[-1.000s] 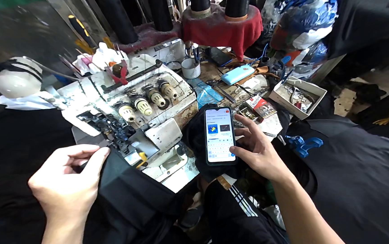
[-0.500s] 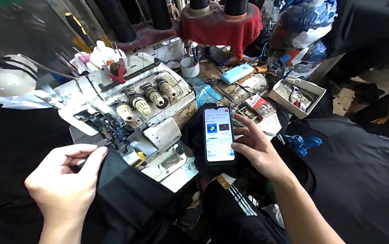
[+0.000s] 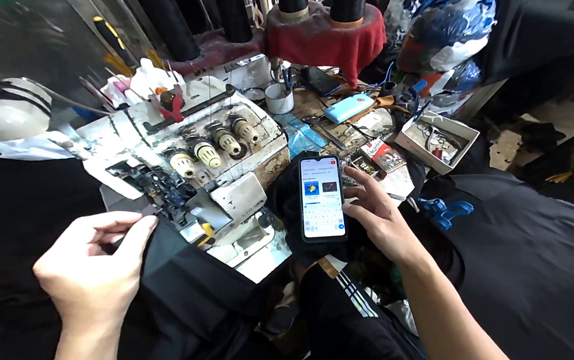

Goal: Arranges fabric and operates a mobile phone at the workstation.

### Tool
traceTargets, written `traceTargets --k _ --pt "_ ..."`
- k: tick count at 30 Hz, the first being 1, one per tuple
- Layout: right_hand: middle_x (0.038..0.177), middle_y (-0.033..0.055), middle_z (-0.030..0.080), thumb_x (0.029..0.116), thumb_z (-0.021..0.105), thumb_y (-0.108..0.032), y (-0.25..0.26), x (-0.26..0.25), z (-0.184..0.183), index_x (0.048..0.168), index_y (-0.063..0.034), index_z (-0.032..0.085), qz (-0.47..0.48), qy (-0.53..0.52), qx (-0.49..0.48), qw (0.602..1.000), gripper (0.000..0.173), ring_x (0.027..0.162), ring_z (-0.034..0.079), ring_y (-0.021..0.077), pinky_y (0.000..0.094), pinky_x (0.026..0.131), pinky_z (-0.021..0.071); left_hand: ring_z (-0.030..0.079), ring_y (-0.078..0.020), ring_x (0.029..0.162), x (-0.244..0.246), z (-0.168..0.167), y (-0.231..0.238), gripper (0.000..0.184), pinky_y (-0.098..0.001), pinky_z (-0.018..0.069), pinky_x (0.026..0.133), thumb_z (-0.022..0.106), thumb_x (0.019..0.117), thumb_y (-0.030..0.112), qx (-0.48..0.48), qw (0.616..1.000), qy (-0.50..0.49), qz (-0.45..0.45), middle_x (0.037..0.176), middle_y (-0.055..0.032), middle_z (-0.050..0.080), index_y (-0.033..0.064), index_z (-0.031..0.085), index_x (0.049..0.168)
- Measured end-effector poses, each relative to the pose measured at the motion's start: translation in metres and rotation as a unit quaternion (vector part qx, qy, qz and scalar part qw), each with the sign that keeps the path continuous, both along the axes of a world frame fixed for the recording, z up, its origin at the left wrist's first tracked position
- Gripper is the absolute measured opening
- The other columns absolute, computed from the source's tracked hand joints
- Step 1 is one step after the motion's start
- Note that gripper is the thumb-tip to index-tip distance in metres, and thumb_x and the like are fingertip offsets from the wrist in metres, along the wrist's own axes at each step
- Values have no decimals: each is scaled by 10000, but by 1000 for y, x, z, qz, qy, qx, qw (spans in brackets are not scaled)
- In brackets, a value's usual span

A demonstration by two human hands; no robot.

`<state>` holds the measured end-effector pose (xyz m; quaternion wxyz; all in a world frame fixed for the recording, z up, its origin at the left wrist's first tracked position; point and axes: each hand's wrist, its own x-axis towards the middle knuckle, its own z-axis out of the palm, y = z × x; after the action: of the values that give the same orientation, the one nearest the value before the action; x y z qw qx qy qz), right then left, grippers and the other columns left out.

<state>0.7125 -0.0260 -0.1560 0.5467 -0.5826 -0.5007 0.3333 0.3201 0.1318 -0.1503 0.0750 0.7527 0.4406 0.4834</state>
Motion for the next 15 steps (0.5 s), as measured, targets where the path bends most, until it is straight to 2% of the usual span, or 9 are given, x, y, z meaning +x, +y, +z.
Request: traceTargets --k 3,5,10,15 --pt "1191 54 691 978 624 -161 2 -2 -1 1596 -303 349 0 3 0 1000 691 794 715 192 331 612 620 670 -70 784 0 0 -1 262 -245 564 711 762 921 246 -1 1000 -1 -1 936 -39 721 35 705 1066" --pt "1177 52 691 971 626 -147 3 -3 -2 1598 -312 342 -4 -4 -1 1000 708 753 704 189 323 584 609 674 -75 787 0 0 -1 258 -249 567 714 761 922 247 -1 1000 -3 -3 936 -39 722 40 706 1066" --pt "1192 45 695 966 618 -160 3 -5 0 1599 -308 337 1 -6 1 1000 708 784 712 193 334 605 617 669 -66 779 0 -1 0 270 -242 562 708 764 919 250 0 1000 -6 -2 938 -33 723 41 703 1078" --pt "1169 44 698 929 667 -143 2 -6 0 1599 -319 328 6 -3 1 1000 771 764 707 193 331 583 611 668 -65 773 0 -1 0 260 -236 561 699 765 919 245 3 1000 -7 -5 931 -32 722 41 707 1069"
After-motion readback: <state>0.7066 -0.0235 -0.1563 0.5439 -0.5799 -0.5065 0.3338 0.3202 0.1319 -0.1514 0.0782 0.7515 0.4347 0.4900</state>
